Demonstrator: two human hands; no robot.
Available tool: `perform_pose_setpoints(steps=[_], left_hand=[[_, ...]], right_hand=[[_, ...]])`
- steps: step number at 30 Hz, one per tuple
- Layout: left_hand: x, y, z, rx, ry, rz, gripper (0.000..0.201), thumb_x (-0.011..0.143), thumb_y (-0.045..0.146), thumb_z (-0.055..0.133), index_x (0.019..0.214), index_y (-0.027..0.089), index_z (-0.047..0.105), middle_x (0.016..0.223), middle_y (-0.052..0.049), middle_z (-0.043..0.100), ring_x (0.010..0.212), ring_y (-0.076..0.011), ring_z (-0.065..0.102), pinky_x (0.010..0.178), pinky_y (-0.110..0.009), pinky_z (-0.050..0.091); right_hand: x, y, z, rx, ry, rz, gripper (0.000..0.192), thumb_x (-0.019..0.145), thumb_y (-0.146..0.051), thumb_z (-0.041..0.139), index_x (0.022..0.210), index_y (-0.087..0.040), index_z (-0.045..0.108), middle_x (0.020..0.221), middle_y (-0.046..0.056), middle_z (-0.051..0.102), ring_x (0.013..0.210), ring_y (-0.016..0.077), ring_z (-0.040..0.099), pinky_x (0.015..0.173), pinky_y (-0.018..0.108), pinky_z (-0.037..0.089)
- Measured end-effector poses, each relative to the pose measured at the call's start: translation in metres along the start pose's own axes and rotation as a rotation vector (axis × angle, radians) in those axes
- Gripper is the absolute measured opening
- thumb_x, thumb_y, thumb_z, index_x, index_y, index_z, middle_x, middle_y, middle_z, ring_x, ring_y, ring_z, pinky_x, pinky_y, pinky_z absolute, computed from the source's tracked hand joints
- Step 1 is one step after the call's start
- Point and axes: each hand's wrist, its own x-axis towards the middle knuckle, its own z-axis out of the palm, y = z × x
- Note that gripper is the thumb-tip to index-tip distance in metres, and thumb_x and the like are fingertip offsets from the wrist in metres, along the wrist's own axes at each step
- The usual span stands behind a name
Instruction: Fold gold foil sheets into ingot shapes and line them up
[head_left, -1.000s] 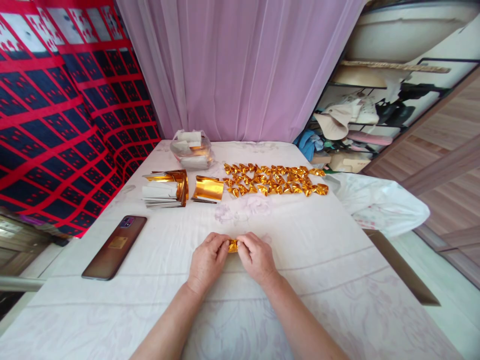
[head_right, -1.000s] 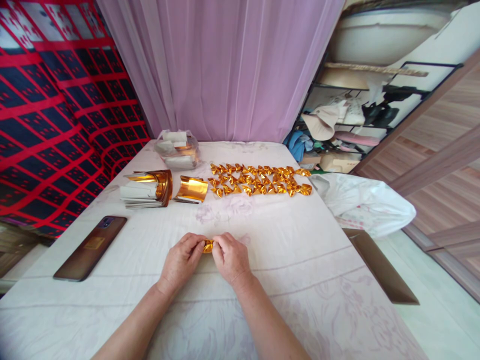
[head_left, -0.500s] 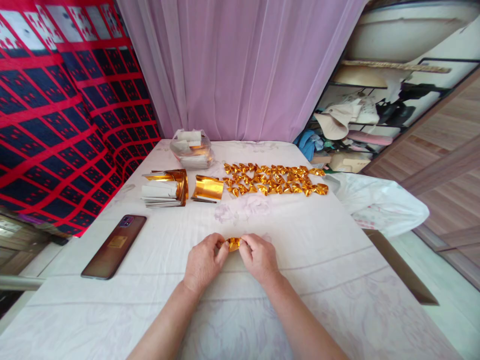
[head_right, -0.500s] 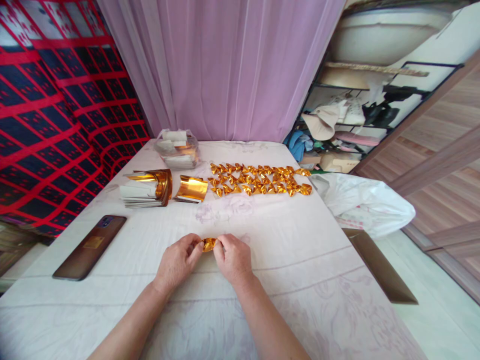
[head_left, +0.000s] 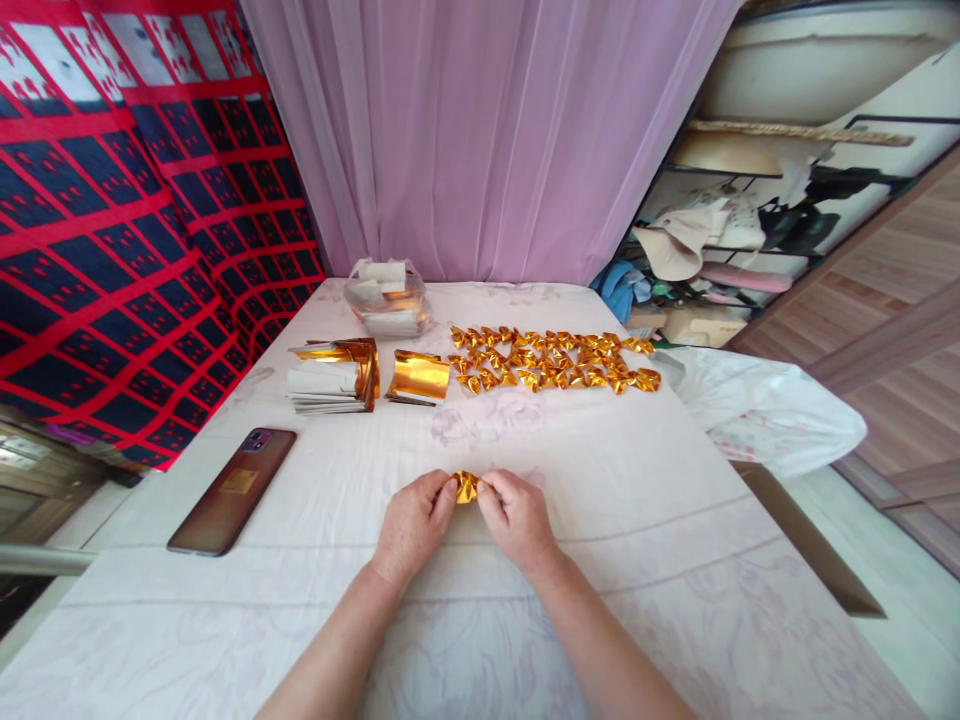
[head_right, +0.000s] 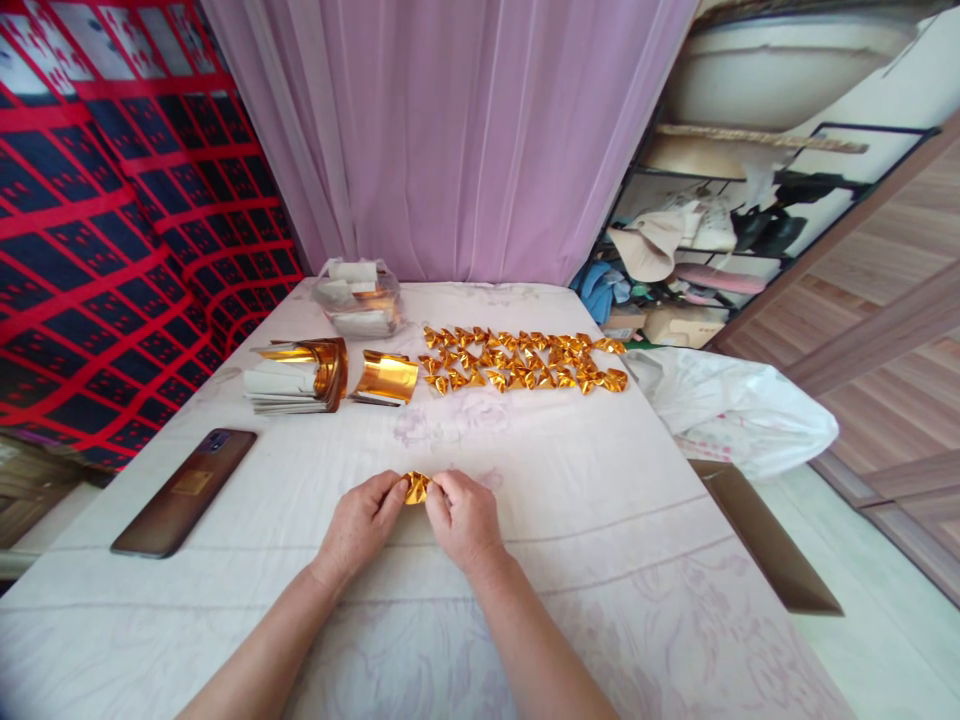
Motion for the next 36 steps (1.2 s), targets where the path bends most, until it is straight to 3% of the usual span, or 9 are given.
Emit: perform_pose_setpoints(steps=[10,16,29,36], left_hand=[[0.0,0.002,-0.001,0.0,-0.021,0.003,0.034,0.094,0.038,0.035,0.073,0.021,0.056,0.068,0.0,0.06,0.065,-0.0142,0.056,0.06,-0.024,0.034],[0.001,0.0,0.0,0.039,0.019,-0.052,0.03,0.092,0.033,0.037,0.071,0.021,0.055,0.068,0.0,0.061,0.065,-0.0139,0.055,0.06,-0.024,0.032],[0.001,0.002,-0.006,-0.052,-0.015,-0.012,0.037,0.093,0.044,0.036,0.072,0.021,0.056,0.065,0.001,0.058,0.062,-0.0137,0.054,0.06,-0.024,0.035],[0.003,-0.002,-0.012,-0.093,0.021,-0.029,0.037,0.091,0.048,0.038,0.08,0.021,0.061,0.069,0.002,0.063,0.063,-0.0139,0.057,0.06,-0.024,0.039]], right_hand=[[0.0,0.001,0.0,0.011,0.003,0.052,0.028,0.091,-0.025,0.041,0.067,-0.02,0.056,0.063,0.0,0.06,0.059,0.0119,0.054,0.059,0.022,0.034],[0.0,-0.003,-0.003,-0.009,-0.052,-0.049,0.031,0.093,-0.024,0.039,0.065,-0.02,0.053,0.062,0.0,0.057,0.059,0.0112,0.054,0.059,0.022,0.033],[0.001,0.001,-0.01,-0.123,-0.045,-0.089,0.036,0.094,-0.023,0.036,0.062,-0.02,0.051,0.061,0.0,0.057,0.058,0.0108,0.052,0.06,0.023,0.031],[0.001,0.008,-0.008,-0.217,0.027,-0.016,0.033,0.094,-0.026,0.04,0.067,-0.02,0.058,0.065,0.002,0.063,0.062,0.0126,0.056,0.064,0.024,0.032]])
